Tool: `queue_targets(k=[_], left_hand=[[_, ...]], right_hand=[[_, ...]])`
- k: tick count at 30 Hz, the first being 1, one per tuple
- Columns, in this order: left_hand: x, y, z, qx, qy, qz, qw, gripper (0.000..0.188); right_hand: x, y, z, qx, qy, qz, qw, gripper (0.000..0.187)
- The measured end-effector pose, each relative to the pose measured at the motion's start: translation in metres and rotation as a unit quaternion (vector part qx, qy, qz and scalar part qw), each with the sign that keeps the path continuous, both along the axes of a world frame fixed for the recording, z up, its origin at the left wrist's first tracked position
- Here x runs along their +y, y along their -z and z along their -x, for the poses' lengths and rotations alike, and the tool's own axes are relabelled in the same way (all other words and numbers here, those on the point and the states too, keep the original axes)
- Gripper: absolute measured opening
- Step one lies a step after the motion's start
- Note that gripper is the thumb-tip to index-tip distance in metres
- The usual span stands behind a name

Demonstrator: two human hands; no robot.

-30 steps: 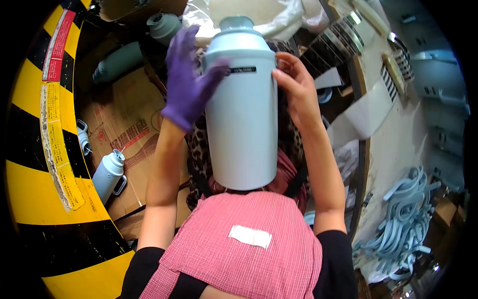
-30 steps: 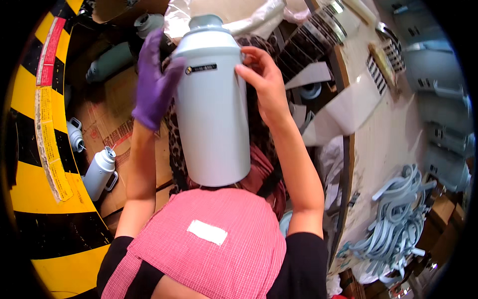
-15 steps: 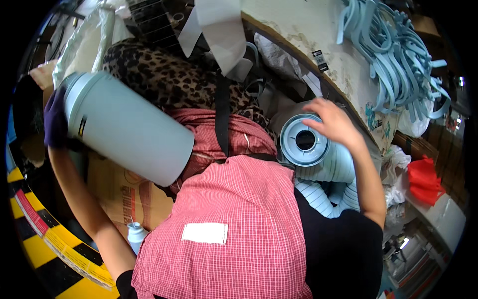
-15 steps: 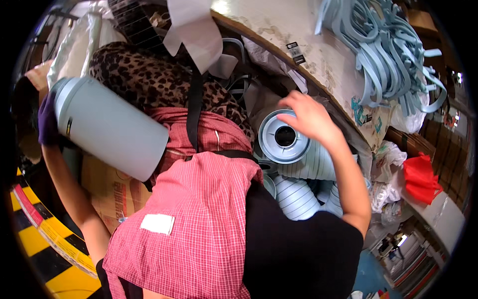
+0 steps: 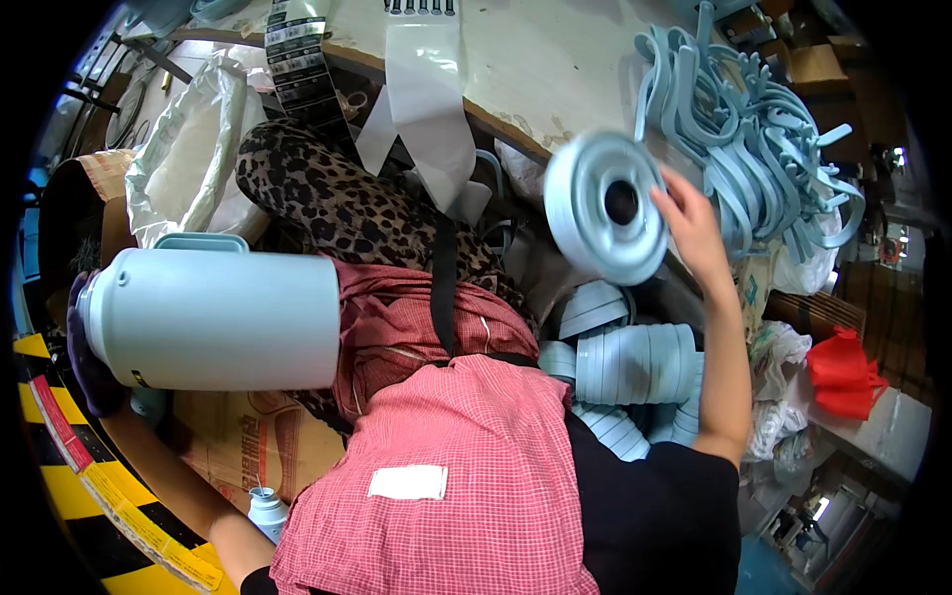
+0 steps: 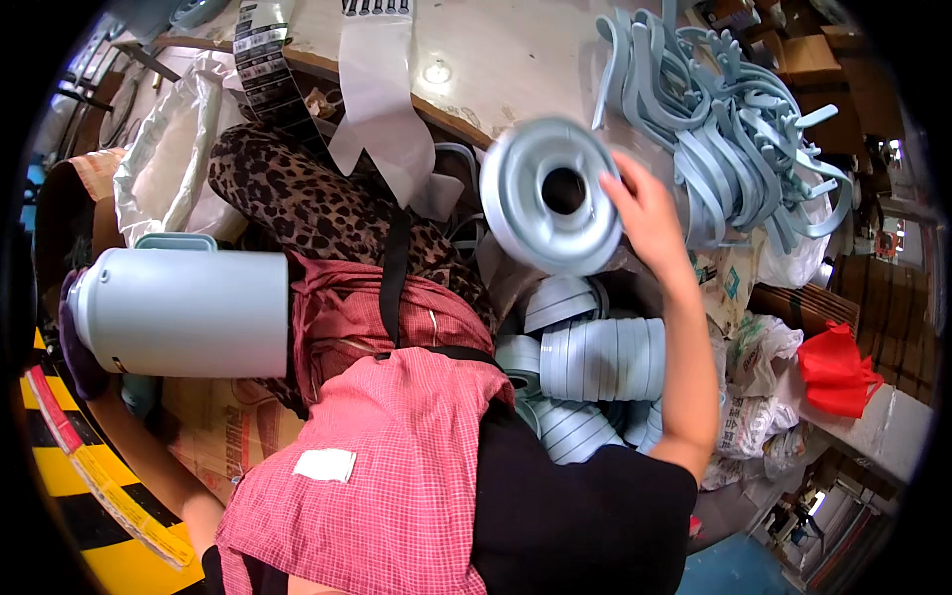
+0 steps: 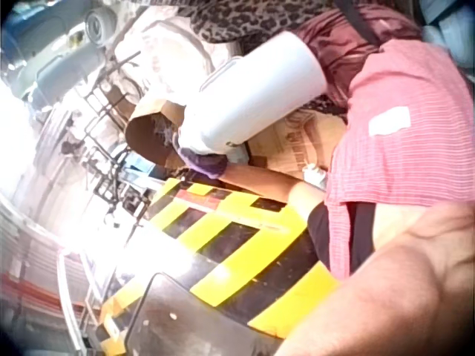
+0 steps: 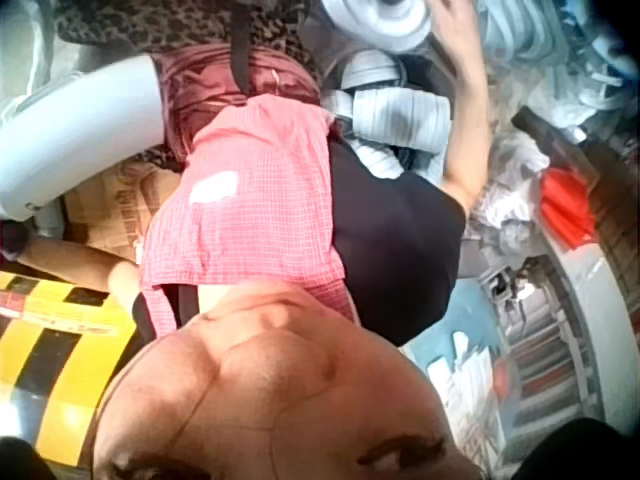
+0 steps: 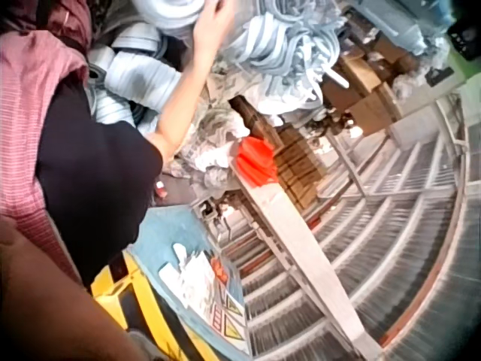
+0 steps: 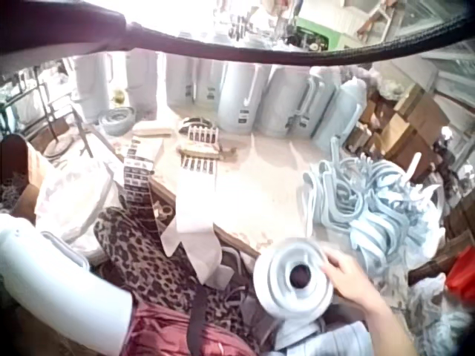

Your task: The person assembles water flasks by inserting white stoppers into the flask openings, placing outer lids onto the flasks, and applying labels to the sides of the flasks.

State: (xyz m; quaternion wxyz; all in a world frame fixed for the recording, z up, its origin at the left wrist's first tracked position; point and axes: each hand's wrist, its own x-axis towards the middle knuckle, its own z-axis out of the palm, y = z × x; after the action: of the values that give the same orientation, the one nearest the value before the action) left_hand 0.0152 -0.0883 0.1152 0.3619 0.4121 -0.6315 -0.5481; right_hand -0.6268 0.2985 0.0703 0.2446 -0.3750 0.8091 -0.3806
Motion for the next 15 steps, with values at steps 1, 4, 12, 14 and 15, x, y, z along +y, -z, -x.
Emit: queue_targets(k=[1,4,12,14,15], left_hand=[[0.007,0.002,-0.004,0.004,-0.060,0.030,0.998,0.050],[0.026,0.029,-0.035,-0.077,-0.058,0.190,0.977,0.051],[0.149,0.121,-0.067,-0.407,-0.126,0.433,0.795,0.049],[0.152,0.149,-0.072,-0.429,-0.146,0.438,0.776,0.049],[0.151,0.154,-0.060,-0.426,-0.162,0.440,0.774,0.049]], right_hand=[[-0.026,0.003,0.005,-0.018,0.002,0.075,0.997,0.037],[-0.077,0.025,0.037,0.215,0.051,-0.052,0.974,0.038],[-0.089,0.024,-0.032,0.520,-0.205,0.073,0.826,0.059],[-0.082,0.047,-0.014,0.521,-0.212,0.090,0.822,0.059],[-0.092,0.049,-0.008,0.523,-0.209,0.106,0.820,0.059]])
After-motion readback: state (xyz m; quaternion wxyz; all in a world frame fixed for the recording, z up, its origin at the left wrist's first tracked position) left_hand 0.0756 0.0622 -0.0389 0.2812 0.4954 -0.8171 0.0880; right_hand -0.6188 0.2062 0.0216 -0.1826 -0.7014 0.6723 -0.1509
